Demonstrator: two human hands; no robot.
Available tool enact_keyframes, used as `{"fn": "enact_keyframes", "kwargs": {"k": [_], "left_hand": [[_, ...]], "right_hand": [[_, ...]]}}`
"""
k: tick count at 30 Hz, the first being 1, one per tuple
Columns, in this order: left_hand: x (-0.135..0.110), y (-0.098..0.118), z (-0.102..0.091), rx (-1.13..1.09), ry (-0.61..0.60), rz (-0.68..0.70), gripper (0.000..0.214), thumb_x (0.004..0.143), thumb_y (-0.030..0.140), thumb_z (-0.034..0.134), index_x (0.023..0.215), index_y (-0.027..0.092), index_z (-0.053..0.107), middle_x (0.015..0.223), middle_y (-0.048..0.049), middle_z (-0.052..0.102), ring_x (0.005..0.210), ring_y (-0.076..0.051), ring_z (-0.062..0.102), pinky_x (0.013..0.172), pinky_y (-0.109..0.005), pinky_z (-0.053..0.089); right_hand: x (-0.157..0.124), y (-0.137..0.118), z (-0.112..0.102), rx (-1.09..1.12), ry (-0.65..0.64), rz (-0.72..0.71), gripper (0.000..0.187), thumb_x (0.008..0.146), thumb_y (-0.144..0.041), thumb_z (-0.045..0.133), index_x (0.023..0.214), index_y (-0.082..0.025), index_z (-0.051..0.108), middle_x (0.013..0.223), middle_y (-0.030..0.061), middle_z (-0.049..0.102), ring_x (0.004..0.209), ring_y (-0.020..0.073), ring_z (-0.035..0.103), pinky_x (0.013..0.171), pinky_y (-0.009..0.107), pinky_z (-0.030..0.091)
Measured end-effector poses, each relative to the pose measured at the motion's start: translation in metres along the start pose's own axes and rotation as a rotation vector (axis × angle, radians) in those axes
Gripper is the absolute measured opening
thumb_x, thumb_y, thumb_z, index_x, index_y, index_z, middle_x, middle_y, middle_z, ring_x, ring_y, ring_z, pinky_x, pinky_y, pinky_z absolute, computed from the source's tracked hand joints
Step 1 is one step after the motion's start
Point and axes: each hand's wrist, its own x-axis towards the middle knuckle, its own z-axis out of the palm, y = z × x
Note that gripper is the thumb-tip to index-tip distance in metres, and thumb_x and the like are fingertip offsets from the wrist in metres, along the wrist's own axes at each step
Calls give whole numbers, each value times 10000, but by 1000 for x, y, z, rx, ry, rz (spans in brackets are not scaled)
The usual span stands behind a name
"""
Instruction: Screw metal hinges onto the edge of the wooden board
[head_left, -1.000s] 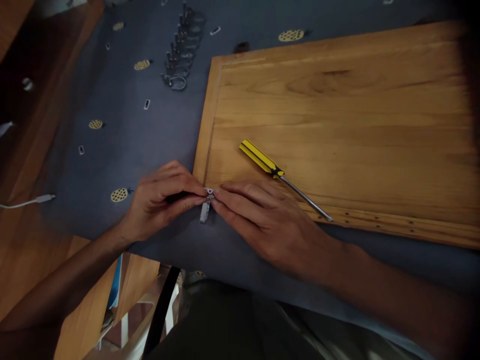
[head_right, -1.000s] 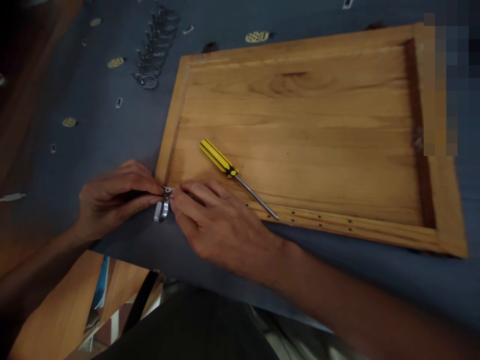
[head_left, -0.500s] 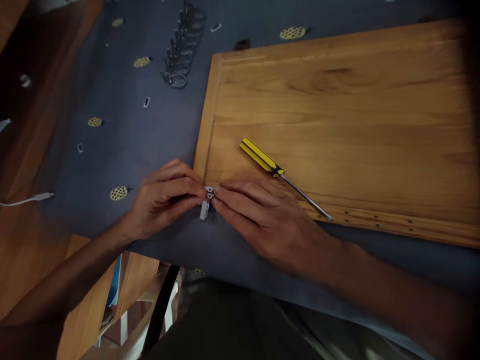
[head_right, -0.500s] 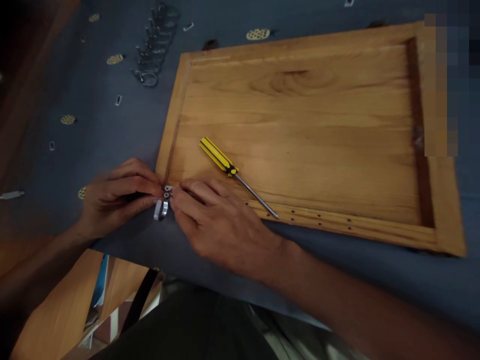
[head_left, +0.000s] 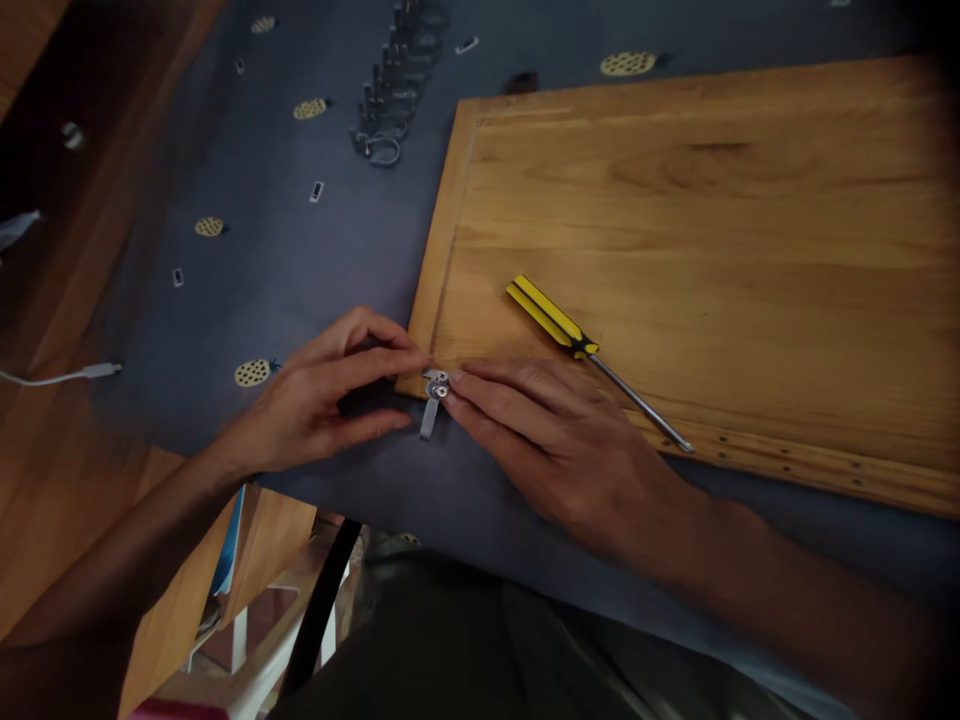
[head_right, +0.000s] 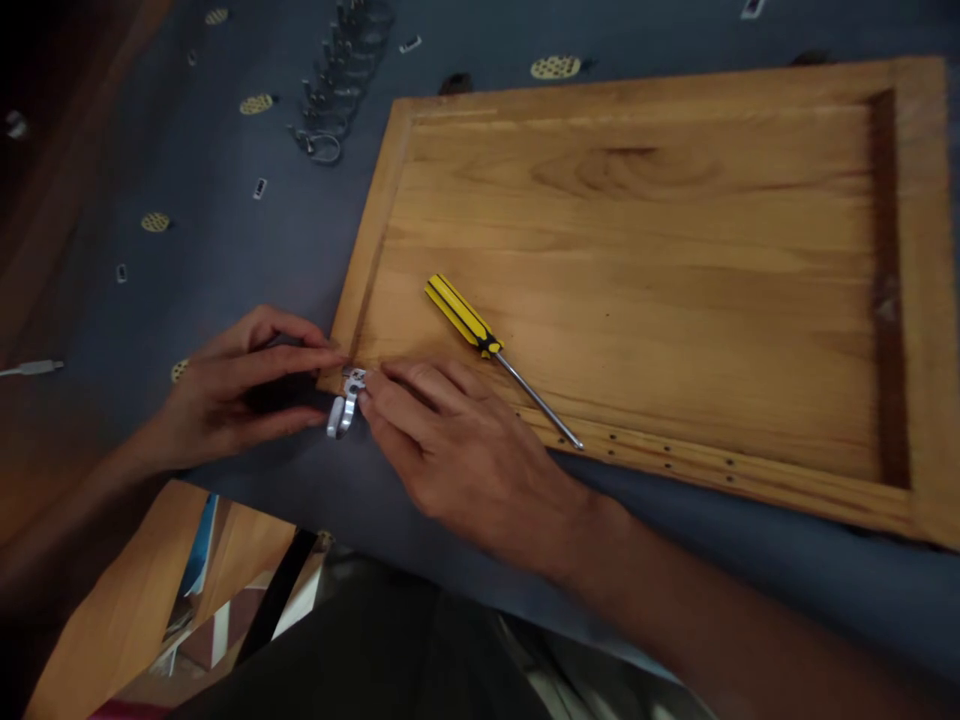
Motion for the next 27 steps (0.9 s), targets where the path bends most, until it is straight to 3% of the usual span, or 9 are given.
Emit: {"fn": "enact_keyframes", "kwargs": {"k": [4,9,20,27], "left_hand": [[3,1,5,30,7,28,358,1052,357,681,1391,240,674,1193,-101,658,1089,-205,680,892,-340,648],[8,2,8,42,52,94,253,1045,259,691,1281,174,723,1116,-112,681,1025,-194,675,856,-351,650],[9,0,8,27,83,127,213,1058,229,672,1264,233,726,1091,-68,694,969,-170,666,795,-306,635],[9,1,9,163,90,155,205,1075,228,643,1269,252,705,1031,-31,723,895,-161,650,772,-316,606]], "right_hand": [[1,0,0,4,21,1,402,1108,-110,370,1162,-111,768,1151,117,819,1096,247,757,946,391,677],[-1,0,4,14,43,5,317,1099,-106,432,1188,-60,733,1145,126,815,1096,264,753,948,408,666],[-2,-1,6,30,47,3,266,1085,-95,472,1205,-34,702,1165,142,808,1119,280,732,947,432,660],[1,-1,2,8,44,11,300,1093,-102,449,1166,-54,735,1135,126,823,1087,267,760,940,407,673]]}}
